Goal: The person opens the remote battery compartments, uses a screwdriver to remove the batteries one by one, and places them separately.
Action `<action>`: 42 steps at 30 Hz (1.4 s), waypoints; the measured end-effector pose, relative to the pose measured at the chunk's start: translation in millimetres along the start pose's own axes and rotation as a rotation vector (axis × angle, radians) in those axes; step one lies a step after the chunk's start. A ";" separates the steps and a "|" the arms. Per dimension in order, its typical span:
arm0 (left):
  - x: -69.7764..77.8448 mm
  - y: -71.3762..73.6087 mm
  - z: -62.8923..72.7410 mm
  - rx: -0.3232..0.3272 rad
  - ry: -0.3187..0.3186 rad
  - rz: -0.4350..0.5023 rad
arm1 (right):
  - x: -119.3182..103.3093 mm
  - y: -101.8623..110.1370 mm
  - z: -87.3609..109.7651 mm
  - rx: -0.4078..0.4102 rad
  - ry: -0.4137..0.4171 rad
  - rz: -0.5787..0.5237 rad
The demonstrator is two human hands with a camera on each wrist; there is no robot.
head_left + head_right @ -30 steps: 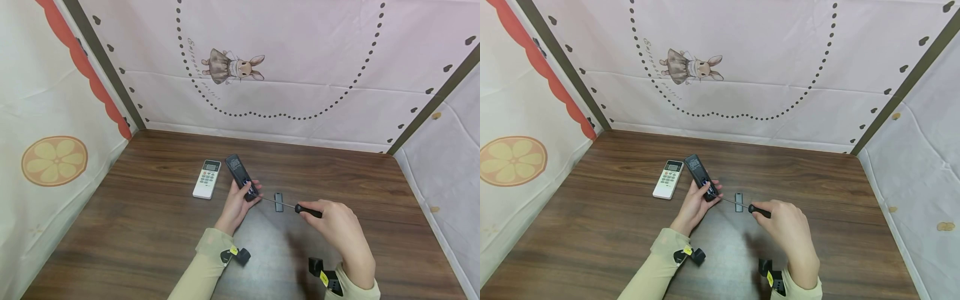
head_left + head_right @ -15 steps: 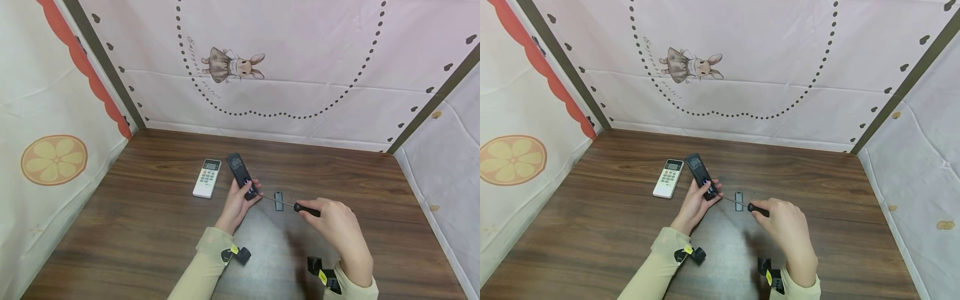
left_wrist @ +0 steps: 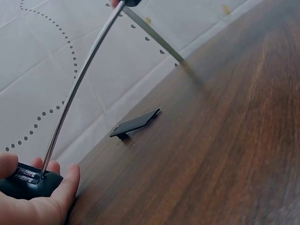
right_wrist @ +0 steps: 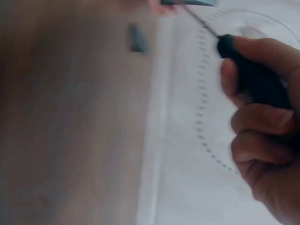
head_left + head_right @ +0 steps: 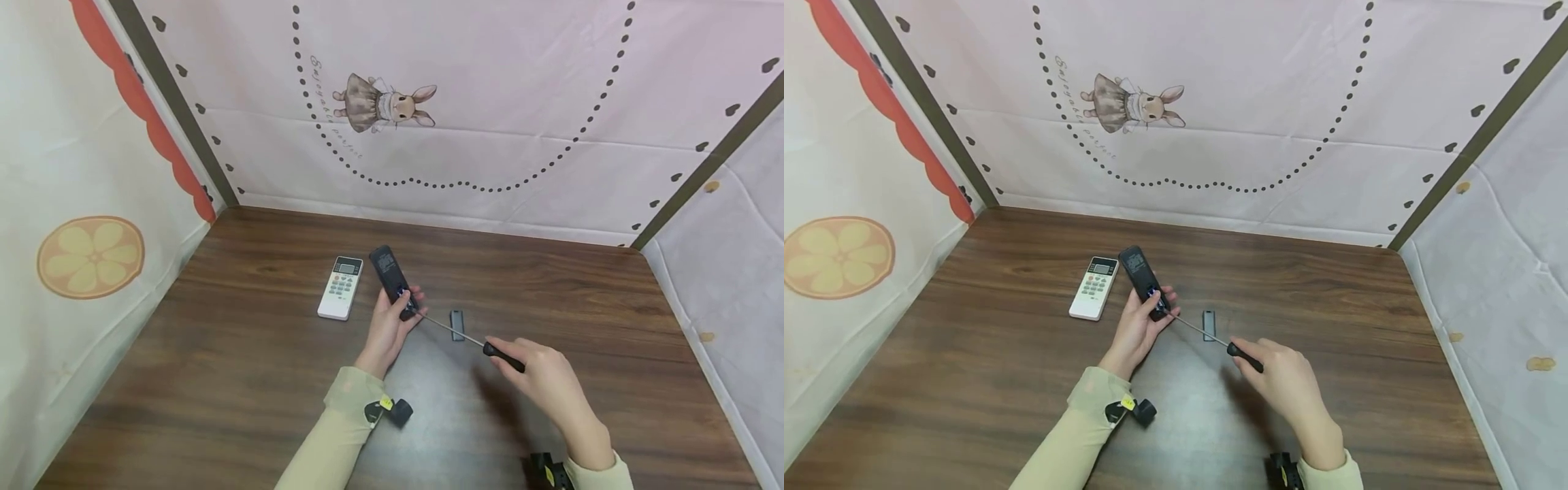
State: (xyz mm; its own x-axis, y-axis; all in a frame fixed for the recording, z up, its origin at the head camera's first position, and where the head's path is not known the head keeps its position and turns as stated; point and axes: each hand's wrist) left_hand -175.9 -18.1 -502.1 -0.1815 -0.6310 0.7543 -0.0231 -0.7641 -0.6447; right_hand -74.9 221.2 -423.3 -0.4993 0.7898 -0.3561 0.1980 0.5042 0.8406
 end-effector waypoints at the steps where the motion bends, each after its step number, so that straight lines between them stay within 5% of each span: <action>1: 1.4 -0.2 -1.0 0.004 -0.005 0.002 | 1.2 -2.6 0.5 0.030 0.034 -0.001; 7: 4.7 0.3 -0.3 0.031 -0.025 -0.017 | 2.1 -12.3 1.9 0.138 0.126 0.001; 18: 3.8 1.8 0.7 0.096 -0.147 -0.010 | 2.2 -22.9 -2.1 0.137 0.134 -0.037; 42: 3.9 2.7 -0.9 0.117 -0.124 0.002 | 9.6 -17.6 -9.9 0.071 0.111 -0.077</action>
State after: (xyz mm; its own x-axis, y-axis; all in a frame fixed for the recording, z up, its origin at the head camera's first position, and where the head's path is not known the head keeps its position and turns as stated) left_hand -177.6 -22.5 -501.0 -0.0585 -0.6391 0.7669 0.0929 -0.7684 -0.6332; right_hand -91.5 216.4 -437.4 -0.6045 0.7067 -0.3677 0.2129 0.5881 0.7802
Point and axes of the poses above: each hand's wrist, its own z-axis away from the middle knuckle, its own y-axis out of the back of the hand, x = y × z, and after that the axes turned 2 degrees about -z, right-handed
